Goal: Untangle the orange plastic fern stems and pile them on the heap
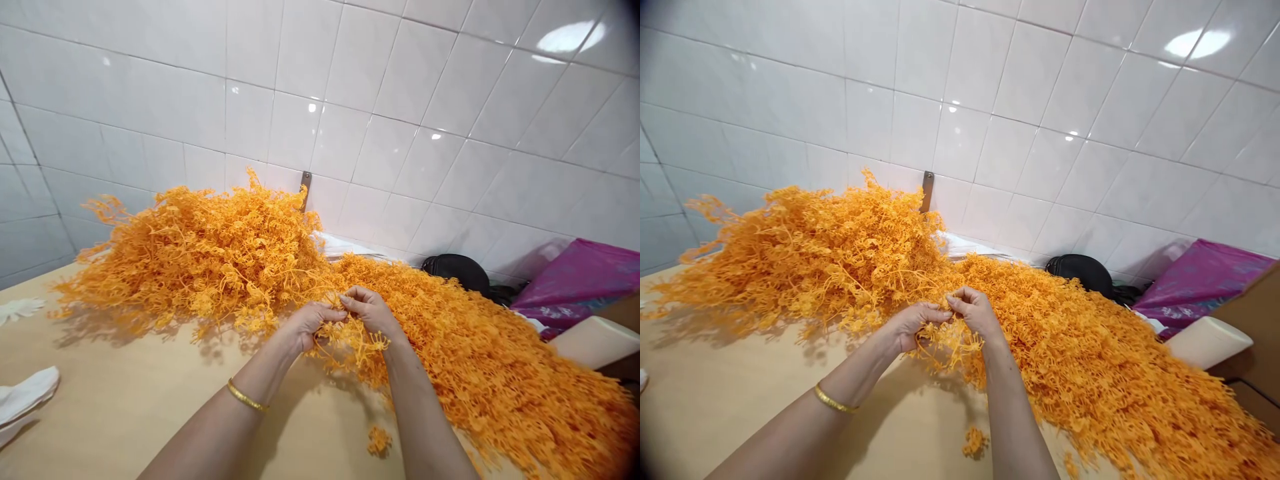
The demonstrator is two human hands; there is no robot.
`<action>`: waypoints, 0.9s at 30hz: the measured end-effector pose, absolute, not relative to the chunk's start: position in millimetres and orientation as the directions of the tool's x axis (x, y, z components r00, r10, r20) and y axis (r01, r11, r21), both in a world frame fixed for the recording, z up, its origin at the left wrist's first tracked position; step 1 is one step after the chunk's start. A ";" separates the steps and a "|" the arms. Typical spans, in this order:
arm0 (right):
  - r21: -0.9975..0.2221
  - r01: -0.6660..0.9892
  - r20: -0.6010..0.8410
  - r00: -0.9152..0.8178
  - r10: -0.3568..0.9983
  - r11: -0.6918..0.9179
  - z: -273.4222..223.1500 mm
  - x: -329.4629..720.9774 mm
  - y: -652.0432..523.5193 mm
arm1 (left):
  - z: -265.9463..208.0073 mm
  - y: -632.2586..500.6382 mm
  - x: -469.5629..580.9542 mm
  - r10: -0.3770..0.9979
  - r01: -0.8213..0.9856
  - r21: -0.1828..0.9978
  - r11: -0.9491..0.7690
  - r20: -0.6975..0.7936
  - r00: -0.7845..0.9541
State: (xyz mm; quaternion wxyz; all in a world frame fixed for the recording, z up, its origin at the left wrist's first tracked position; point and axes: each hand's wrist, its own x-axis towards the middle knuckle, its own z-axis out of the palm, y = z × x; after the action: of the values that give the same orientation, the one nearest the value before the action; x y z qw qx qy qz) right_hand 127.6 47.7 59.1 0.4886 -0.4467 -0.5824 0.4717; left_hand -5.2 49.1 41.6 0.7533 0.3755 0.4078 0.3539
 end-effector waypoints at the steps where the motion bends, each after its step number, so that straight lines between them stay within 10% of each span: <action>1: -0.984 0.053 0.168 -0.053 0.984 0.171 56.3 126.6 50.2 | 39.9 49.5 -5.0 0.844 -0.249 0.853 0.458 -0.329 0.424; 19: -0.968 -0.138 0.078 0.634 0.769 0.211 54.5 171.1 59.3 | 56.2 36.0 -1.1 0.833 -0.374 0.849 0.372 -0.128 0.538; 27: -0.970 -0.219 0.006 0.407 0.913 0.104 62.9 147.4 60.6 | 46.5 58.4 -4.4 0.943 -0.545 0.781 0.306 -0.168 0.288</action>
State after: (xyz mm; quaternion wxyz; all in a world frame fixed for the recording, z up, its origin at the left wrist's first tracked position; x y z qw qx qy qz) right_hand 147.4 60.6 62.9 0.6621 -0.5150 -0.3370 0.4276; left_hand -4.4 58.4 46.5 0.7407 0.3085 0.3227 0.5020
